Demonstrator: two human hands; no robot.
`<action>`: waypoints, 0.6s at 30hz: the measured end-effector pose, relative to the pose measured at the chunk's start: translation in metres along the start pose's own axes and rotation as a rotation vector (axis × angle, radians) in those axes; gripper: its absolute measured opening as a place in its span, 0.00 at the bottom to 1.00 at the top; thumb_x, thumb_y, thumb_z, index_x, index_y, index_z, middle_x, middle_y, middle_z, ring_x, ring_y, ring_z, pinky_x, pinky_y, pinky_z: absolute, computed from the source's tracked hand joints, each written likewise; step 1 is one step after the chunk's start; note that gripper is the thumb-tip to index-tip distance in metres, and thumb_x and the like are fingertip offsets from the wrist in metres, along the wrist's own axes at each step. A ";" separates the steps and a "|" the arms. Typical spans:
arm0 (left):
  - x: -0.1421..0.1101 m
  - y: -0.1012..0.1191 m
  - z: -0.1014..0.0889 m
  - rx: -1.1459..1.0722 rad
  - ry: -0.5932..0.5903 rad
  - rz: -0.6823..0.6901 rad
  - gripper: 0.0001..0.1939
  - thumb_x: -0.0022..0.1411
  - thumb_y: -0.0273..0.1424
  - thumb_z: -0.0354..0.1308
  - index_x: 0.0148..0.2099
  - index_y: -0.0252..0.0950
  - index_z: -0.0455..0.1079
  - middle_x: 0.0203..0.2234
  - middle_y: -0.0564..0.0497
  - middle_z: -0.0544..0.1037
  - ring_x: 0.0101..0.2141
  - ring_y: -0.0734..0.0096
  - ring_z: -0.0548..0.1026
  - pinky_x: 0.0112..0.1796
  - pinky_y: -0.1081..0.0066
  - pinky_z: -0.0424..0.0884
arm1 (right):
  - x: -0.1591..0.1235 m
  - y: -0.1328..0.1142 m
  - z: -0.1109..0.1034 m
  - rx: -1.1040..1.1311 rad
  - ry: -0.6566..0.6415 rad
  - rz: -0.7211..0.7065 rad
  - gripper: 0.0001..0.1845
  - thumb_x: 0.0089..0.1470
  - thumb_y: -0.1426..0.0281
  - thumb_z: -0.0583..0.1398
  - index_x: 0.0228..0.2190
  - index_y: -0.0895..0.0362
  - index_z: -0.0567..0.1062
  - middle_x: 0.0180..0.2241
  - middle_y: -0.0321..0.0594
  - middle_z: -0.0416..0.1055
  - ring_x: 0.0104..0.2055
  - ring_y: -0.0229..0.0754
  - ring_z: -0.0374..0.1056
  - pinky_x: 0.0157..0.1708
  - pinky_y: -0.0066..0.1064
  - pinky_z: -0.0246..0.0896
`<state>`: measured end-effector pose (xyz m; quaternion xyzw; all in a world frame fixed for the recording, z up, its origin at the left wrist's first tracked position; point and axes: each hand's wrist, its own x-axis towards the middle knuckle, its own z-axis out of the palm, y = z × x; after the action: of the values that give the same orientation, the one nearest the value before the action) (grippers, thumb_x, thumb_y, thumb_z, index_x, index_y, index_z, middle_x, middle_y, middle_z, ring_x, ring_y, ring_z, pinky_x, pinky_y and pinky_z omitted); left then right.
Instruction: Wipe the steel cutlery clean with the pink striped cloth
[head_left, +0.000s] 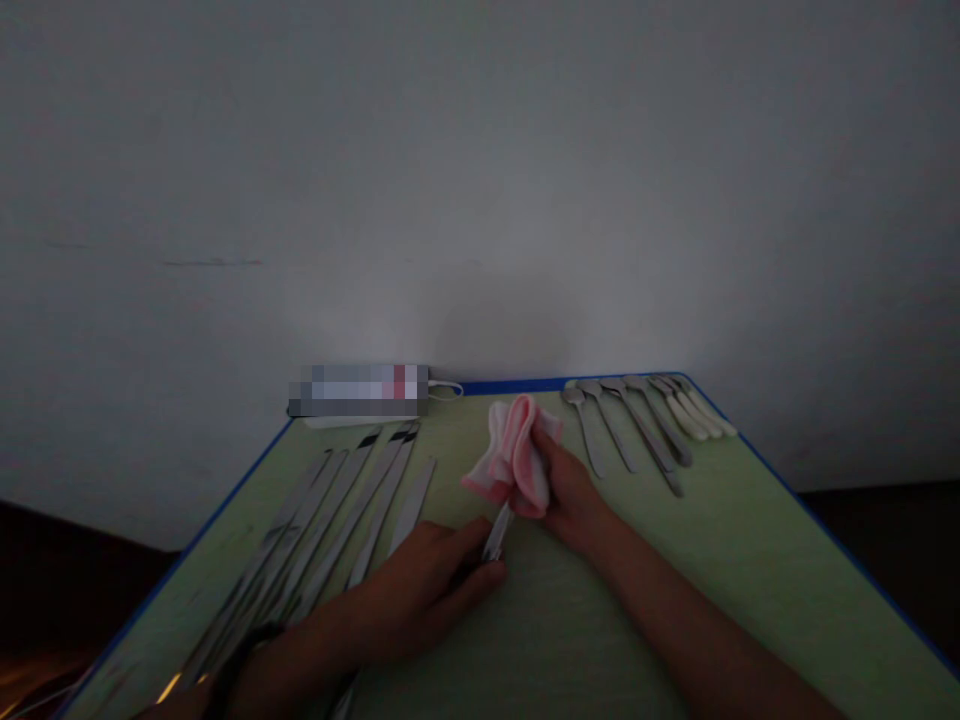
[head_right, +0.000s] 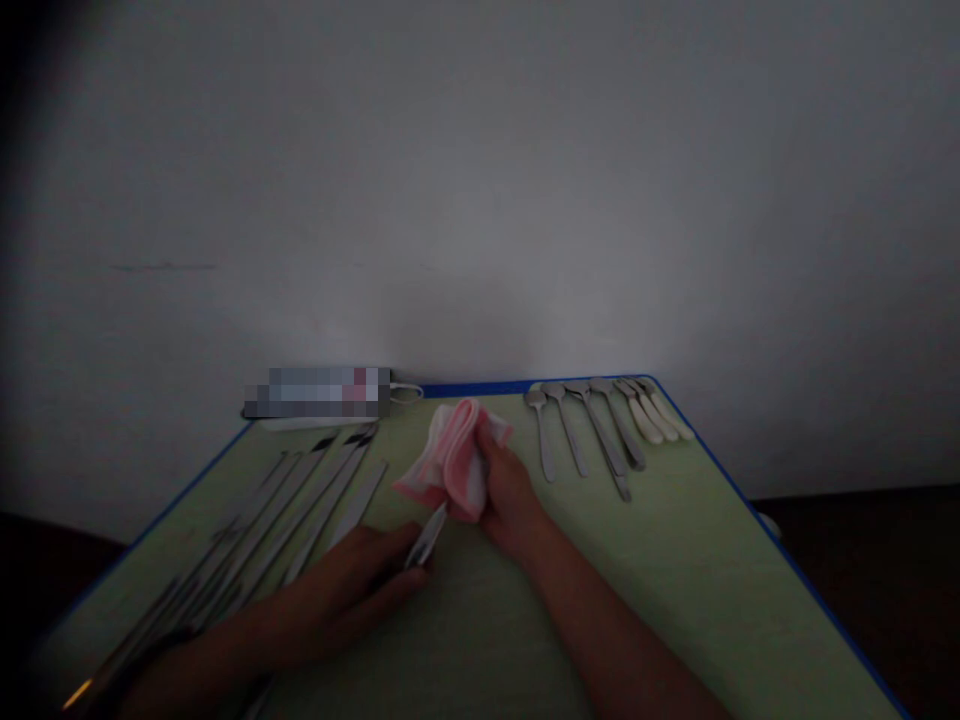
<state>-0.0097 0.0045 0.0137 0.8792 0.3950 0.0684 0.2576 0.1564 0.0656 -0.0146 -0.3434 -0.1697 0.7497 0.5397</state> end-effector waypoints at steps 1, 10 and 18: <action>0.000 0.000 0.000 -0.002 -0.002 0.004 0.15 0.67 0.41 0.42 0.38 0.37 0.62 0.28 0.52 0.72 0.29 0.69 0.70 0.32 0.70 0.65 | -0.001 0.000 0.000 -0.037 -0.006 -0.020 0.15 0.43 0.60 0.63 0.30 0.59 0.74 0.26 0.37 0.73 0.28 0.38 0.67 0.30 0.29 0.61; 0.000 -0.001 -0.001 0.009 -0.022 0.044 0.14 0.67 0.40 0.42 0.37 0.36 0.63 0.27 0.52 0.72 0.27 0.71 0.69 0.31 0.72 0.64 | -0.005 0.000 0.002 -0.167 0.016 -0.055 0.08 0.40 0.66 0.61 0.25 0.59 0.72 0.21 0.33 0.70 0.23 0.35 0.63 0.26 0.27 0.58; 0.001 0.000 0.002 0.035 0.002 0.064 0.14 0.65 0.40 0.45 0.33 0.37 0.62 0.24 0.54 0.71 0.25 0.72 0.68 0.27 0.73 0.62 | -0.004 0.001 -0.002 -0.228 0.064 0.006 0.04 0.38 0.70 0.57 0.22 0.57 0.68 0.17 0.31 0.65 0.20 0.34 0.60 0.22 0.27 0.55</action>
<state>-0.0084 0.0040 0.0116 0.8956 0.3682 0.0706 0.2393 0.1582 0.0613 -0.0151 -0.4265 -0.2356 0.7158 0.5002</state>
